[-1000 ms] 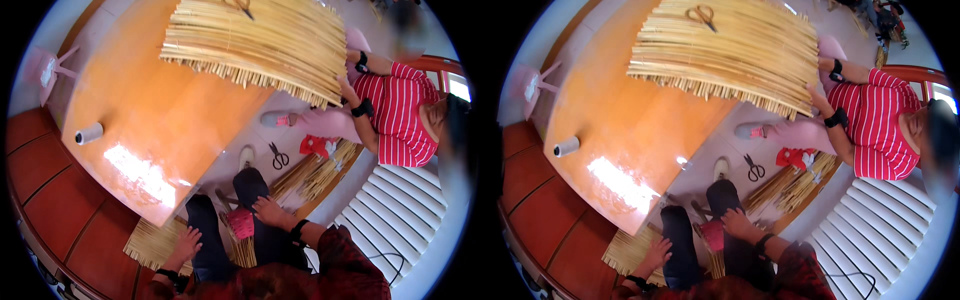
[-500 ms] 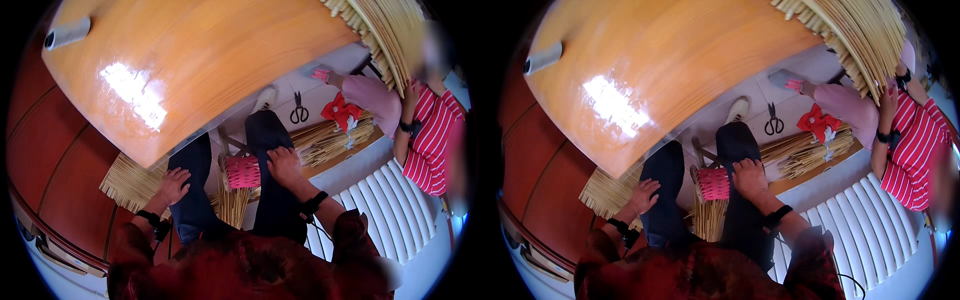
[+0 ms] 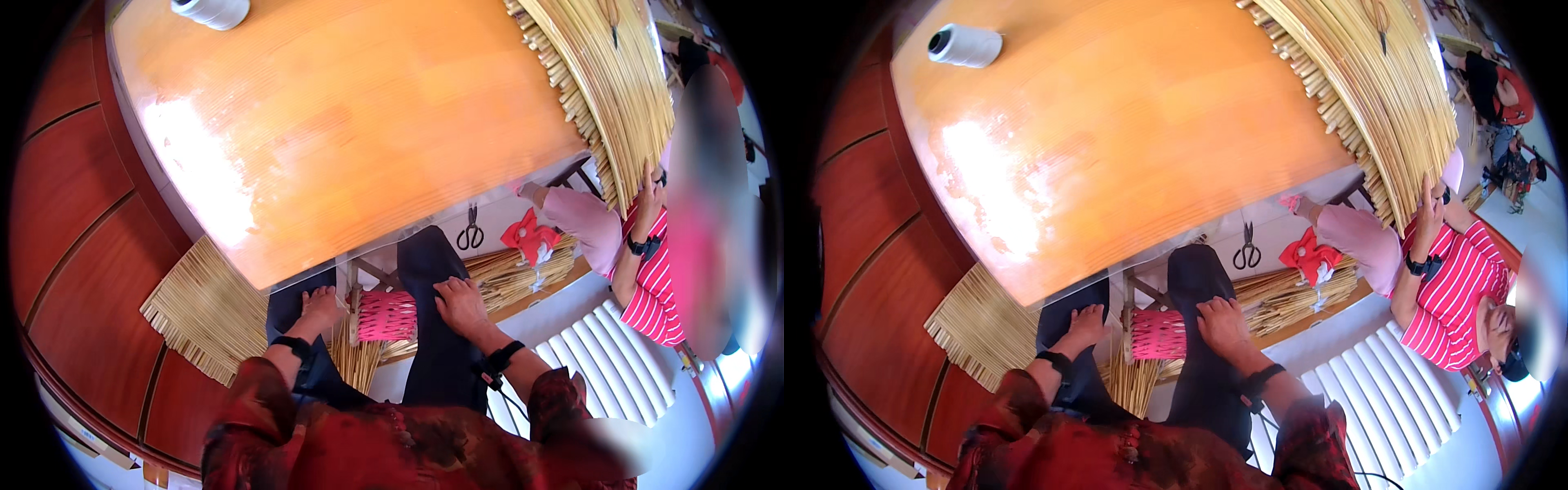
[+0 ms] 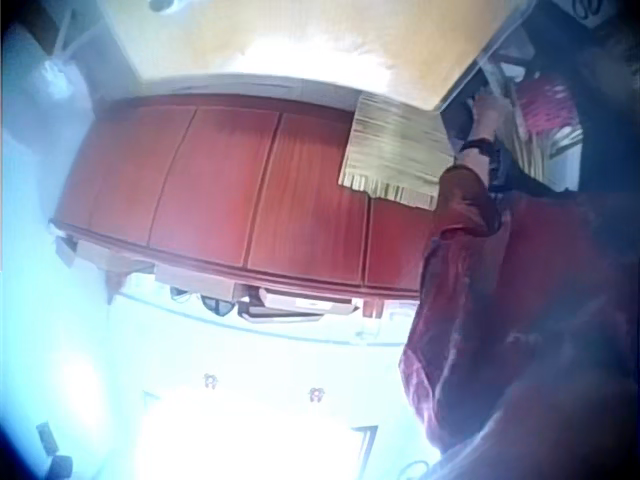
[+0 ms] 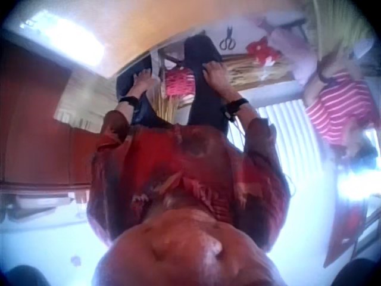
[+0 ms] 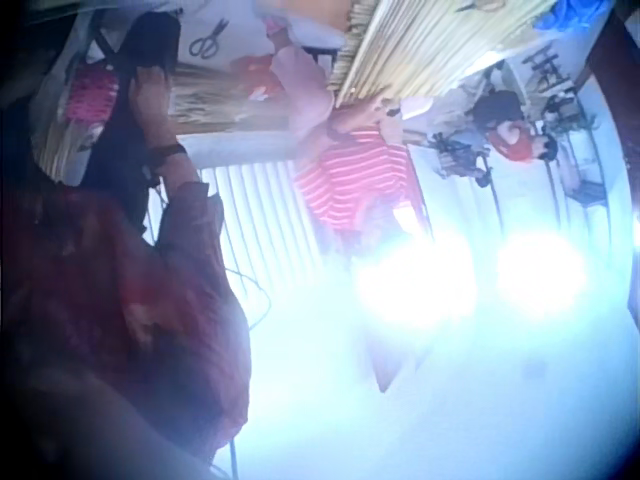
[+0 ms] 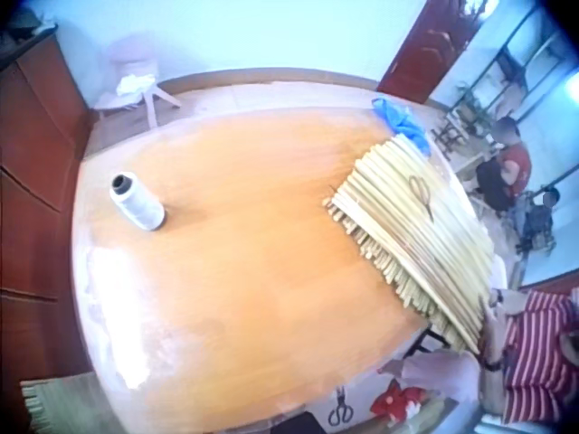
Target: The person picks up a spool of thread and uses a needle to sew a row of stitching across a flat mat made of straw stalks.
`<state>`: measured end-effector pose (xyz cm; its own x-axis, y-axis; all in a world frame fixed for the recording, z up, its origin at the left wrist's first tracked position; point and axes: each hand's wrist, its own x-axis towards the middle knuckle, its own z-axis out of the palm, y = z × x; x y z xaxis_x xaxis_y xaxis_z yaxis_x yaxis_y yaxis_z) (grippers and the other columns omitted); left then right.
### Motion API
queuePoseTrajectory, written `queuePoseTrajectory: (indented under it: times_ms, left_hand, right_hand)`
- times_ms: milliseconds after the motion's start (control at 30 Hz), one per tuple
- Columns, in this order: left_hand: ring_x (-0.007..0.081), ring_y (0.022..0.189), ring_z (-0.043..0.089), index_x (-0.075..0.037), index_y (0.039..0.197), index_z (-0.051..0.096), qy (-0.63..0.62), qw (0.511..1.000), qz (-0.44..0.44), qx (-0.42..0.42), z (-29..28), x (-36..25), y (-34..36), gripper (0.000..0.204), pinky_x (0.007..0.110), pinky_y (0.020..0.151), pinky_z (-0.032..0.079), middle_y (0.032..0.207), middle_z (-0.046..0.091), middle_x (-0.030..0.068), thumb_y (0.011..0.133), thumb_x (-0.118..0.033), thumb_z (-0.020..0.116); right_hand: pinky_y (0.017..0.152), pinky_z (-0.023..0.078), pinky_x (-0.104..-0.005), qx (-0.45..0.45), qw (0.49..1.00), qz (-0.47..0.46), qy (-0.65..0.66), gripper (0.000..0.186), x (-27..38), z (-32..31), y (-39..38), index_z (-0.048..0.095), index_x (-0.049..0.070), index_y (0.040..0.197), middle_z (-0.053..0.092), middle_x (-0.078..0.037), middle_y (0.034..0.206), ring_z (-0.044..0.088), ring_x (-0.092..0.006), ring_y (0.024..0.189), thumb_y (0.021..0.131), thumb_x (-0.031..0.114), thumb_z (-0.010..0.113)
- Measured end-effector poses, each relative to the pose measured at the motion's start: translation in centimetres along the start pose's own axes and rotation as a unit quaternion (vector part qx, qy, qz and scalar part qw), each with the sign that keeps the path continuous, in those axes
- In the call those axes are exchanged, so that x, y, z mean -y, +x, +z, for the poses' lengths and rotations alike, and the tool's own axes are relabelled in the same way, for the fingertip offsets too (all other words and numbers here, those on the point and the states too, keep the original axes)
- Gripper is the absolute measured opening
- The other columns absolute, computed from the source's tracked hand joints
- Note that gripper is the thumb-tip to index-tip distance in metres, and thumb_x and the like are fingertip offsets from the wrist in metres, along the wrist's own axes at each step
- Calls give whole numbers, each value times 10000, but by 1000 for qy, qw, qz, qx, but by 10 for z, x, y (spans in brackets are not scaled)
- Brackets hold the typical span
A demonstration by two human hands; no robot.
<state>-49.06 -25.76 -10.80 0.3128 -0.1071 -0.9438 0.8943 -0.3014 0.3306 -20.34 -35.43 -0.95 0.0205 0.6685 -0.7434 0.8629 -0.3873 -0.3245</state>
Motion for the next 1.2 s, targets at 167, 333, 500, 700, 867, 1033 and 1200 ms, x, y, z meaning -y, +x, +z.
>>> queuePoseTrajectory:
  times_ms: [167,333,500,700,867,1033,1200]
  left_hand:
    - [309,1221,386,-24,1284,328,-156,983,-66,-63,49,7,64,706,457,1006,304,1314,399,157,748,-368,633]
    - [321,1173,437,-25,1328,263,-157,979,-59,-114,79,12,117,714,402,976,357,1264,459,179,783,-324,616]
    - [320,1158,451,-23,1318,286,-181,978,-19,-97,96,1,144,683,400,966,366,1250,470,182,791,-314,609]
    - [319,1140,466,-21,1307,314,-172,981,83,-31,95,-28,160,646,398,954,377,1235,484,186,800,-302,599]
    - [317,1125,480,-18,1298,337,-158,968,191,23,82,-56,170,617,396,944,386,1221,495,189,808,-292,592]
    - [316,1111,493,-16,1289,360,-143,947,281,65,64,-76,181,587,394,934,394,1208,507,192,815,-282,584]
    - [315,1096,506,-14,1280,383,-112,932,339,68,46,-84,200,559,392,924,403,1195,518,195,823,-272,576]
  right_hand:
    - [921,371,-426,-48,990,-101,-81,283,6,-13,-1,582,93,1035,592,-67,974,533,-246,1004,788,231,567]
    - [901,384,-415,-16,997,-45,-64,291,-18,-32,26,580,90,1031,586,-80,939,553,-249,933,775,229,575]
    - [868,413,-409,-7,997,-54,-48,301,-39,-53,36,582,83,1028,583,-84,939,560,-253,908,760,216,617]
    - [830,406,-375,-10,999,-54,2,281,-51,-72,46,562,54,1038,575,-97,906,558,-245,895,817,227,542]
    - [783,436,-361,-96,992,-74,17,265,-54,-80,56,581,80,1005,574,-84,872,568,-249,837,789,232,586]
    - [752,441,-366,-116,991,-69,-6,266,-56,-87,73,580,73,1000,569,-92,855,570,-255,818,787,231,586]
    - [724,438,-350,-211,973,-95,-19,250,-59,-82,83,574,52,959,568,-102,821,583,-251,796,780,226,587]
